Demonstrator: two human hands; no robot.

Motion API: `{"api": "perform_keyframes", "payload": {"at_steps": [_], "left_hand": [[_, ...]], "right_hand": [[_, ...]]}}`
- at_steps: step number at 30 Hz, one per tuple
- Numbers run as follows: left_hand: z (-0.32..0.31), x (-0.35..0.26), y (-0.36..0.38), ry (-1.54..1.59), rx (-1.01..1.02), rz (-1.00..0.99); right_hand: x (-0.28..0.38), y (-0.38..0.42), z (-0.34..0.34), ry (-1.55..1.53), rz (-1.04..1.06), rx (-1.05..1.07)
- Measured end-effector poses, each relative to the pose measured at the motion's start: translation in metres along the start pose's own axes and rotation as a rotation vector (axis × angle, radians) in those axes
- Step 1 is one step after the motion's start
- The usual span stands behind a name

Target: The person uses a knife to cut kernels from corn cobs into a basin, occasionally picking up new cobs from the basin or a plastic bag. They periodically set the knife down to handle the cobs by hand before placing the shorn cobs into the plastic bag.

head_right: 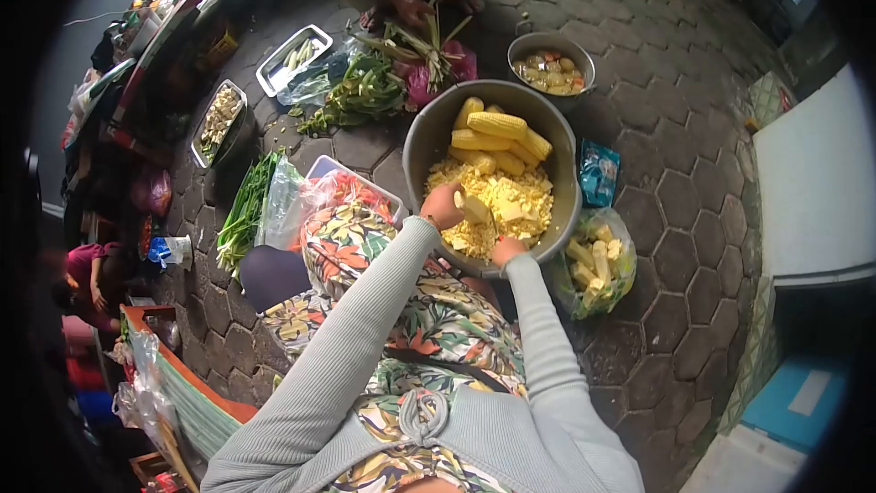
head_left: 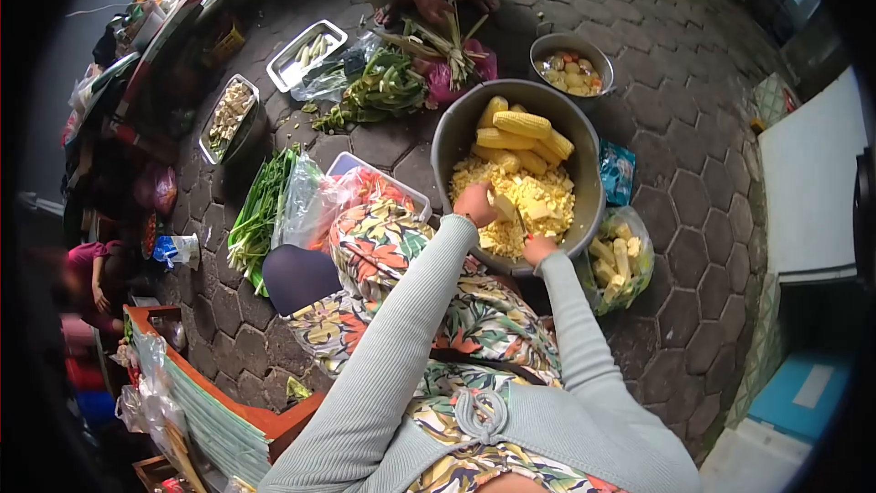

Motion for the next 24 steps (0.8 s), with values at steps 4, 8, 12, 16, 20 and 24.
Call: {"api": "perform_keyframes", "payload": {"at_steps": [4,8,12,16,20,24], "left_hand": [[-0.001,0.002,-0.003,0.04,-0.041,0.099],[-0.008,0.017,-0.01,0.044,-0.068,0.183],[-0.008,0.01,-0.007,0.041,-0.045,0.134],[-0.007,-0.004,-0.005,0.062,-0.054,-0.029],[-0.005,-0.015,-0.005,0.069,-0.018,-0.13],[-0.003,-0.017,-0.003,0.09,-0.011,-0.149]], "right_hand": [[0.006,0.048,0.027,-0.118,0.006,-0.151],[0.003,0.07,0.033,-0.299,-0.109,-0.166],[-0.004,0.078,0.042,-0.33,-0.167,-0.251],[-0.019,0.081,0.048,-0.369,-0.193,-0.312],[-0.028,0.094,0.053,-0.362,-0.221,-0.322],[-0.033,0.094,0.045,-0.385,-0.219,-0.319]]}}
Point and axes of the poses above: each hand's wrist, its own y-axis away from the middle knuckle, its own z-axis out of the back of the hand, x = y × z, the point moved 8 cm from there along -y, towards the middle knuckle, and after that the axes turned 4 degrees about y, right-handed, at the moved point
